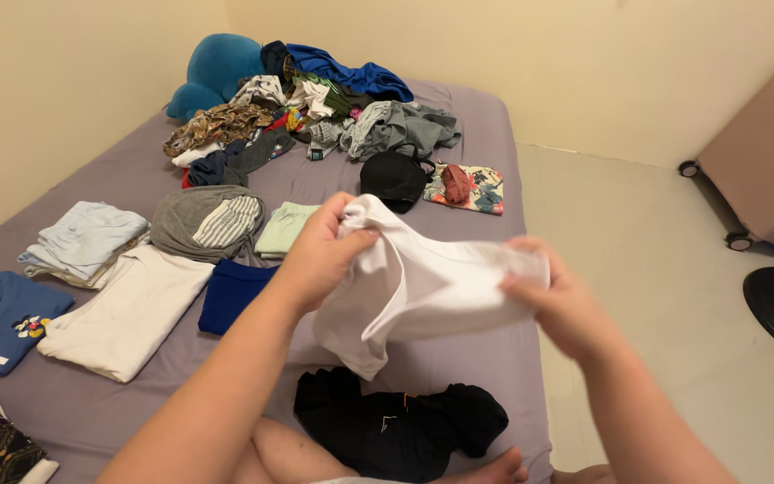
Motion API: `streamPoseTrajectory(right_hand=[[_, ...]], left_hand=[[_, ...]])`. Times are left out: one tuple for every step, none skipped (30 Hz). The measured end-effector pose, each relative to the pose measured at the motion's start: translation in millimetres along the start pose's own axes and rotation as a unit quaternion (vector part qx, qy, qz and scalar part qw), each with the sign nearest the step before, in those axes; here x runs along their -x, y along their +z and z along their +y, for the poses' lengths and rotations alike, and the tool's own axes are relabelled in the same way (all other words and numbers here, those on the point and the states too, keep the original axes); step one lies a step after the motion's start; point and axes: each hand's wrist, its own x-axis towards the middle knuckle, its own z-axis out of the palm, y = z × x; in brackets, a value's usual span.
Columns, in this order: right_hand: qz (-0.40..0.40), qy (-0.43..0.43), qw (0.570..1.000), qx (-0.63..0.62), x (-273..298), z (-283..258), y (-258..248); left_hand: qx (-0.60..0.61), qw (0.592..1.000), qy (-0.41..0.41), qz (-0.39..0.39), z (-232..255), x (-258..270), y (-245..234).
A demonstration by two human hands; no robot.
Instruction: The person folds a pink towel, a blue t-shirt, a light green tank top, a pair of light green shorts, and a white tank top one by one on a bed.
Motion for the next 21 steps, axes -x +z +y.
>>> streamPoseTrajectory(right_hand=[[0.015, 0.011, 0.996, 0.087, 3, 7, 6], [0.030, 0.022, 0.984, 0.173, 5, 13, 12], [0.039, -0.012, 0.972, 0.231, 8, 18, 17], [0.047, -0.045, 0.955, 0.288, 10, 23, 21], [0.055, -0.078, 0.934, 0.344, 11, 27, 24], [0.045, -0.087, 0.931, 0.351, 12, 31, 25], [0.034, -0.095, 0.928, 0.358, 12, 36, 25], [0.023, -0.104, 0.925, 0.365, 12, 40, 24], [0.007, -0.125, 0.906, 0.405, 8, 42, 20], [-0.009, -0.146, 0.884, 0.443, 2, 43, 14], [-0.025, -0.167, 0.860, 0.481, 0, 43, 7], [-0.023, -0.164, 0.855, 0.491, -2, 39, 0], [-0.022, -0.162, 0.850, 0.502, -6, 32, -8], [-0.020, -0.162, 0.844, 0.512, -12, 23, -15], [-0.022, -0.159, 0.827, 0.539, -16, 12, -21], [-0.023, -0.155, 0.810, 0.566, -19, 1, -27], [-0.023, -0.151, 0.791, 0.592, -21, -9, -32], [-0.009, -0.153, 0.762, 0.629, -25, -19, -36], [0.005, -0.153, 0.731, 0.665, -28, -29, -40], [0.024, -0.155, 0.698, 0.698, -34, -41, -44], [0.045, -0.126, 0.696, 0.706, -42, -52, -48]], left_hand=[[-0.040, 0.999, 0.003, 0.005, 0, -1, 4], [-0.060, 0.998, 0.010, 0.000, 2, -1, 8], [-0.080, 0.997, 0.017, -0.004, 5, 1, 12], [-0.100, 0.995, 0.025, -0.009, 9, 2, 16], [-0.160, 0.987, 0.032, -0.015, 14, 4, 19], [-0.219, 0.975, 0.039, -0.020, 19, 6, 22], [-0.276, 0.960, 0.045, -0.025, 22, 7, 24], [-0.336, 0.935, 0.101, -0.056, 27, 5, 25], [-0.392, 0.902, 0.156, -0.087, 31, 3, 24], [-0.445, 0.863, 0.210, -0.117, 35, 0, 23], [-0.484, 0.845, 0.192, -0.123, 40, -1, 21], [-0.521, 0.826, 0.174, -0.127, 46, -4, 18], [-0.557, 0.805, 0.155, -0.130, 51, -5, 16], [-0.566, 0.798, 0.147, -0.143, 57, -5, 15], [-0.575, 0.791, 0.139, -0.156, 63, -4, 13], [-0.584, 0.783, 0.131, -0.170, 67, -4, 12], [-0.588, 0.777, 0.152, -0.165, 70, -5, 12], [-0.593, 0.769, 0.178, -0.159, 74, -7, 12], [-0.598, 0.761, 0.203, -0.152, 79, -11, 12], [-0.614, 0.748, 0.202, -0.151, 84, -18, 11], [-0.630, 0.735, 0.201, -0.149, 89, -26, 11]])
